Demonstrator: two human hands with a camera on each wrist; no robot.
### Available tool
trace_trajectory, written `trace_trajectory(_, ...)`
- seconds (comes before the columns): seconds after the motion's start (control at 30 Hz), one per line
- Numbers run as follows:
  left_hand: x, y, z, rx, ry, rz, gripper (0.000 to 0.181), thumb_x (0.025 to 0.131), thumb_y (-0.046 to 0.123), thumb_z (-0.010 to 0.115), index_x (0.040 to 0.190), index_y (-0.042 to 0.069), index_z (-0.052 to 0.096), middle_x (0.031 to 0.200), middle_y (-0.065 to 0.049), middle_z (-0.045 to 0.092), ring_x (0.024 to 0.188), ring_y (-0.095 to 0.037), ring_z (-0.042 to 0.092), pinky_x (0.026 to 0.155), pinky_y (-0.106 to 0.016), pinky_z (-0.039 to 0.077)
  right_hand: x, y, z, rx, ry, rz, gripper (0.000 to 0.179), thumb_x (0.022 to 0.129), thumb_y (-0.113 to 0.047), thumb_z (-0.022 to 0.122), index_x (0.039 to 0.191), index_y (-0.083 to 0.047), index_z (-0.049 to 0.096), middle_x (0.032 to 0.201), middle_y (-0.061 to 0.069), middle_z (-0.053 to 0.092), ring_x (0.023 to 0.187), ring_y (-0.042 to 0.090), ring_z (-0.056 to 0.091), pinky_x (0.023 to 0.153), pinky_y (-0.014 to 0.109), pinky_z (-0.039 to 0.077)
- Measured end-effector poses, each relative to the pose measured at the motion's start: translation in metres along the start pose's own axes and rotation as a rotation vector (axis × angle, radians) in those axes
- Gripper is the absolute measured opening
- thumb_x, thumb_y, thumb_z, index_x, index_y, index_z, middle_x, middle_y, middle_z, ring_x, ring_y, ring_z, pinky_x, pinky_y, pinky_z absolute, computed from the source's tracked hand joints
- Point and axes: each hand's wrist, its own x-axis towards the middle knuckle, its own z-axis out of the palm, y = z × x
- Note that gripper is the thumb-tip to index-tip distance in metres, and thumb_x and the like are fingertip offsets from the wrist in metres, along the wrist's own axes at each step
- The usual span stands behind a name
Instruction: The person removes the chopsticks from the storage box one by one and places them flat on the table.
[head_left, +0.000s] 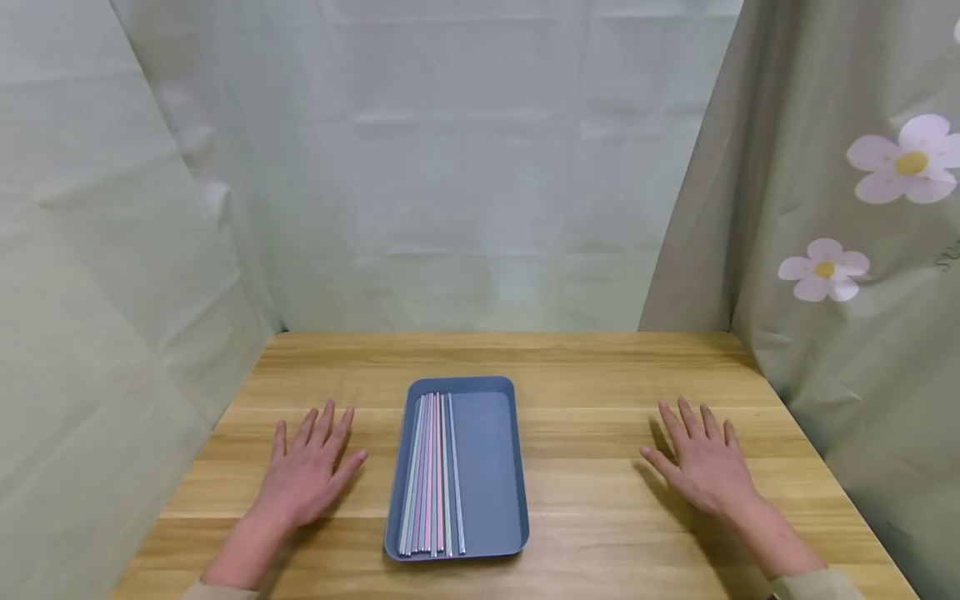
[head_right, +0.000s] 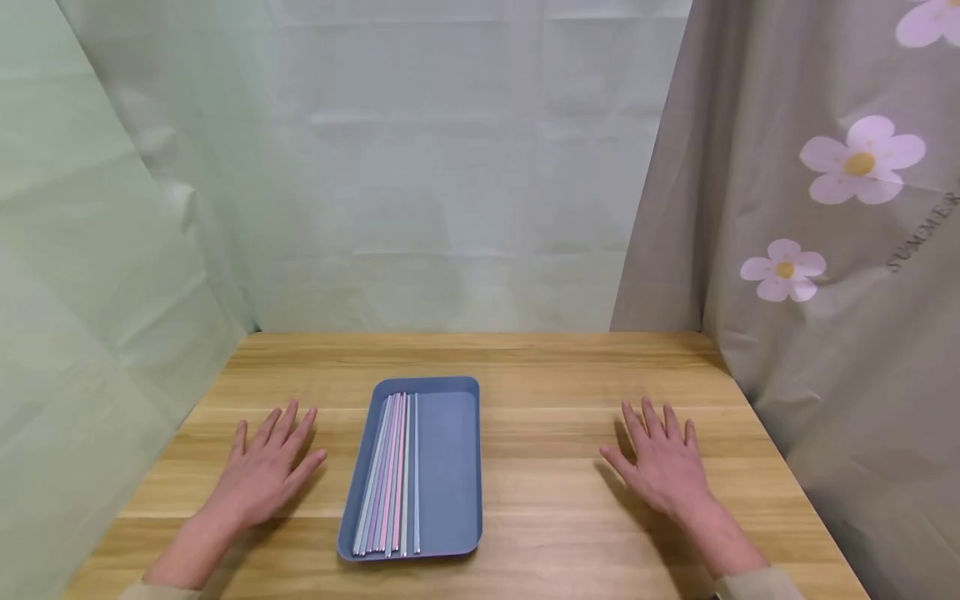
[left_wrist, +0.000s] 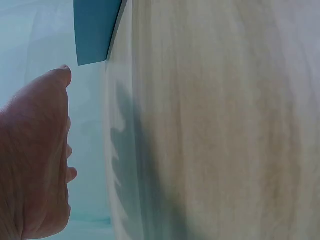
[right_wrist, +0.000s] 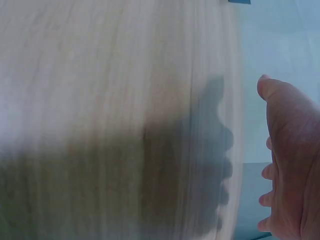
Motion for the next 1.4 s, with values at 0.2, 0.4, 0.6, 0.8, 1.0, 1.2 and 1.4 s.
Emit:
trace_trajectory(0.2,0.002,0.001,-0.008,0.01,-0.005,0.008,0.076,0.105,0.059,0.041,0.163,0.011,0.027,0.167,-0.024,0.015,0.149,-0.05,0.016,0.114,-0.073,-0.003,0.005,-0.005,-0.006,0.003,0.011,-0.018,0.088,0.099,-0.068,0.046,0.162,-0.009,0.029,0.162,0.03,0.024,0.145,0.059,0.017,0.11,0.077,0.007)
trace_trajectory(0.4,0.003,0.002,-0.016,0.022,-0.014,0.01,0.078,0.105,0.06,0.041,0.164,0.013,0.023,0.167,-0.023,0.014,0.15,-0.049,0.015,0.115,-0.069,-0.011,0.01,-0.012,-0.014,-0.02,0.035,-0.044,0.088,0.099,-0.069,0.047,0.163,-0.011,0.028,0.162,0.029,0.026,0.146,0.056,0.017,0.111,0.076,0.009)
trace_trajectory(0.6,0.003,0.006,-0.023,-0.001,-0.024,0.012,0.078,0.105,0.061,0.039,0.165,0.015,0.02,0.168,-0.022,0.013,0.15,-0.049,0.015,0.114,-0.072,-0.006,0.016,-0.018,-0.022,-0.027,0.037,-0.067,0.088,0.099,-0.068,0.046,0.163,-0.01,0.027,0.163,0.028,0.026,0.146,0.056,0.017,0.112,0.075,0.01)
trace_trajectory(0.8,0.006,0.013,-0.031,-0.027,-0.04,0.034,0.079,0.105,0.06,0.04,0.165,0.014,0.018,0.168,-0.021,0.013,0.15,-0.048,0.015,0.114,-0.073,-0.001,0.022,-0.033,-0.032,0.051,-0.008,-0.069,0.089,0.1,-0.068,0.043,0.165,-0.013,0.019,0.166,0.026,0.02,0.149,0.053,0.012,0.114,0.073,0.008)
trace_trajectory(1.0,0.004,0.019,-0.036,-0.072,-0.055,0.065,0.078,0.105,0.059,0.043,0.165,0.015,0.018,0.169,-0.02,0.012,0.15,-0.048,0.017,0.113,-0.075,0.001,0.023,-0.054,-0.033,0.093,-0.024,-0.092,0.09,0.099,-0.069,0.046,0.166,-0.016,0.016,0.167,0.022,0.019,0.151,0.049,0.013,0.117,0.069,0.01)
trace_trajectory(1.2,0.001,0.024,-0.039,-0.161,-0.077,0.07,0.077,0.106,0.057,0.043,0.165,0.015,0.017,0.168,-0.021,0.014,0.149,-0.049,0.018,0.113,-0.074,0.009,0.028,-0.075,-0.036,0.134,-0.013,-0.149,0.095,0.095,-0.07,0.054,0.166,-0.018,0.017,0.167,0.018,0.023,0.151,0.045,0.017,0.118,0.066,0.013)
trace_trajectory(1.4,0.001,0.028,-0.042,-0.305,-0.125,0.084,0.076,0.107,0.053,0.043,0.166,0.015,0.013,0.168,-0.021,0.013,0.148,-0.05,0.02,0.114,-0.069,0.021,0.036,-0.097,-0.04,0.188,0.005,-0.226,0.091,0.096,-0.065,0.057,0.165,-0.018,0.021,0.166,0.014,0.027,0.151,0.04,0.021,0.118,0.065,0.018)
